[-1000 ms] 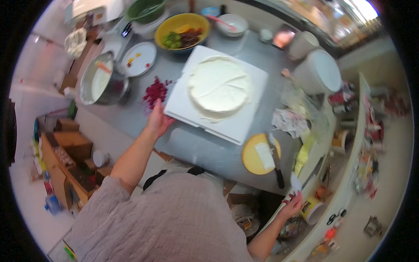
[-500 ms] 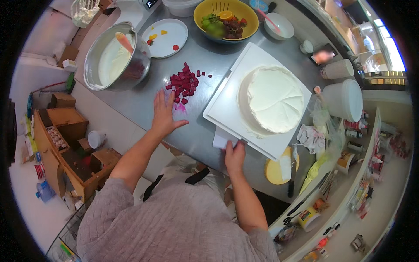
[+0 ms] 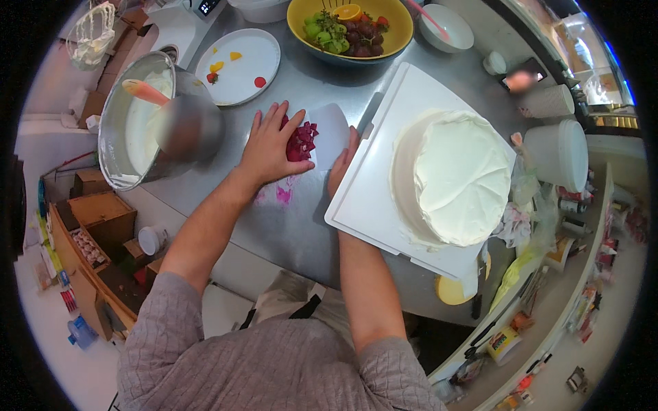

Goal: The person assembles a layer cake by cutting a cake round in half, spreading white frosting onto one layer with a spatula, adding chopped fruit pieces and yellow sauce, piping more frosting, and then placing the second cake layer on top and frosting it.

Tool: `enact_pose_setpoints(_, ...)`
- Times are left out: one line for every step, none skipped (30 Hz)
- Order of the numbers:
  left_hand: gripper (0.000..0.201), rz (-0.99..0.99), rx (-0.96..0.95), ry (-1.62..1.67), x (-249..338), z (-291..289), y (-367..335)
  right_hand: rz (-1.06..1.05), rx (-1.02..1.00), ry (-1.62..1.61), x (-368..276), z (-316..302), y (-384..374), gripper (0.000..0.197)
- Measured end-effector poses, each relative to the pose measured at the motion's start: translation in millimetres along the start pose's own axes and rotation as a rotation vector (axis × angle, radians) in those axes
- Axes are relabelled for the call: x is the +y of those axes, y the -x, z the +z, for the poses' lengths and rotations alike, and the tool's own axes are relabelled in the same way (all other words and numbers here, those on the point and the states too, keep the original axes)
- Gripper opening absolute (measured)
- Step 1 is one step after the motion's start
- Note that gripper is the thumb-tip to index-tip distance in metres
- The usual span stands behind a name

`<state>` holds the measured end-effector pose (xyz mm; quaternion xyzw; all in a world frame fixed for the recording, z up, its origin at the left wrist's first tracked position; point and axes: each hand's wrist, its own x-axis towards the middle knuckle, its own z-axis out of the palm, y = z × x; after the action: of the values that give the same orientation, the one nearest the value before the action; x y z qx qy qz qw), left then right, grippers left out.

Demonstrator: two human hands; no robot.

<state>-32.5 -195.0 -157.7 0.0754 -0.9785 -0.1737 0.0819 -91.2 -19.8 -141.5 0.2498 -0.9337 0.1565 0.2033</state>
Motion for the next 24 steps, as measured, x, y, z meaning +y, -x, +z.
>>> enact_pose_setpoints(0.099,0.007,-0.007,0.009,-0.3,2.5,-2.7,0.079,-0.044,-0.193,-0.4,7.8,4.2,0.040)
enact_pose_setpoints(0.097,0.020,-0.010,0.038,-1.2,3.7,-2.9,0.159,-0.084,-0.386,-3.5,17.7,10.8,0.040)
enact_pose_setpoints(0.095,0.031,-0.012,0.066,-3.9,4.9,-0.9,0.237,-0.122,-0.581,-5.3,26.0,17.6,0.041)
enact_pose_setpoints(0.093,0.035,-0.013,0.092,-6.3,2.5,1.0,0.246,-0.133,-0.621,-8.9,28.1,20.4,0.041)
enact_pose_setpoints(0.091,0.036,-0.007,0.091,-7.2,0.0,5.1,0.254,-0.144,-0.661,-12.2,28.6,24.4,0.042)
enact_pose_setpoints(0.090,0.038,-0.001,0.090,-6.7,-3.4,11.0,0.262,-0.155,-0.701,-14.8,28.5,28.2,0.043)
enact_pose_setpoints(0.088,0.034,0.009,0.088,-7.7,-7.0,16.2,0.321,-0.231,-0.765,-19.6,25.8,28.8,0.043)
enact_pose_setpoints(0.087,0.014,0.048,0.121,-9.3,-6.0,19.1,0.381,-0.309,-0.827,-24.3,22.2,28.9,0.044)
enact_pose_setpoints(0.085,-0.006,0.086,0.155,-10.3,-1.7,21.8,0.442,-0.388,-0.888,-29.3,19.6,29.5,0.044)
enact_pose_setpoints(0.084,-0.019,0.127,0.191,-8.9,0.8,20.7,0.563,-0.467,-0.943,-32.8,22.8,32.5,0.046)
enact_pose_setpoints(0.083,-0.031,0.142,0.203,-8.3,1.8,20.3,0.598,-0.467,-1.028,-36.6,27.1,36.0,0.046)
enact_pose_setpoints(0.081,-0.042,0.156,0.216,-8.0,2.3,20.1,0.633,-0.467,-1.113,-41.0,31.2,39.0,0.045)
enact_pose_setpoints(0.080,-0.058,0.169,0.228,-8.7,3.7,21.2,0.668,-0.471,-1.198,-46.5,32.9,40.6,0.044)
enact_pose_setpoints(0.078,-0.068,0.186,0.281,-10.5,5.5,21.7,0.740,-0.557,-1.344,-50.8,34.1,41.8,0.041)
enact_pose_setpoints(0.077,-0.078,0.204,0.335,-12.4,7.0,22.0,0.775,-0.591,-1.444,-54.4,35.4,42.0,0.041)
enact_pose_setpoints(0.076,-0.089,0.223,0.385,-14.7,6.7,22.0,0.807,-0.628,-1.548,-61.6,31.1,35.8,0.041)
enact_pose_setpoints(0.075,-0.093,0.233,0.417,-16.2,6.3,22.8,0.839,-0.664,-1.651,-66.8,27.9,31.0,0.042)
enact_pose_setpoints(0.074,-0.097,0.243,0.448,-16.7,5.7,24.3,0.848,-0.674,-1.671,-69.6,26.8,29.1,0.041)
enact_pose_setpoints(0.073,-0.098,0.254,0.480,-17.1,4.8,25.5,0.855,-0.683,-1.692,-71.5,25.8,28.0,0.040)
enact_pose_setpoints(0.072,-0.104,0.262,0.525,-17.4,4.2,26.8,0.863,-0.691,-1.713,-73.0,24.6,27.4,0.040)
enact_pose_setpoints(0.072,-0.110,0.270,0.570,-17.3,3.4,28.5,0.867,-0.694,-1.719,-73.5,23.9,28.0,0.039)
enact_pose_setpoints(0.071,-0.117,0.275,0.614,-17.2,2.1,30.8,0.873,-0.698,-1.725,-73.9,22.9,29.7,0.039)
enact_pose_setpoints(0.071,-0.123,0.282,0.628,-17.0,0.4,33.2,0.880,-0.701,-1.731,-74.8,21.5,32.0,0.039)
enact_pose_setpoints(0.070,-0.129,0.289,0.643,-16.5,-1.4,35.8,0.876,-0.691,-1.731,-76.5,19.6,35.0,0.039)
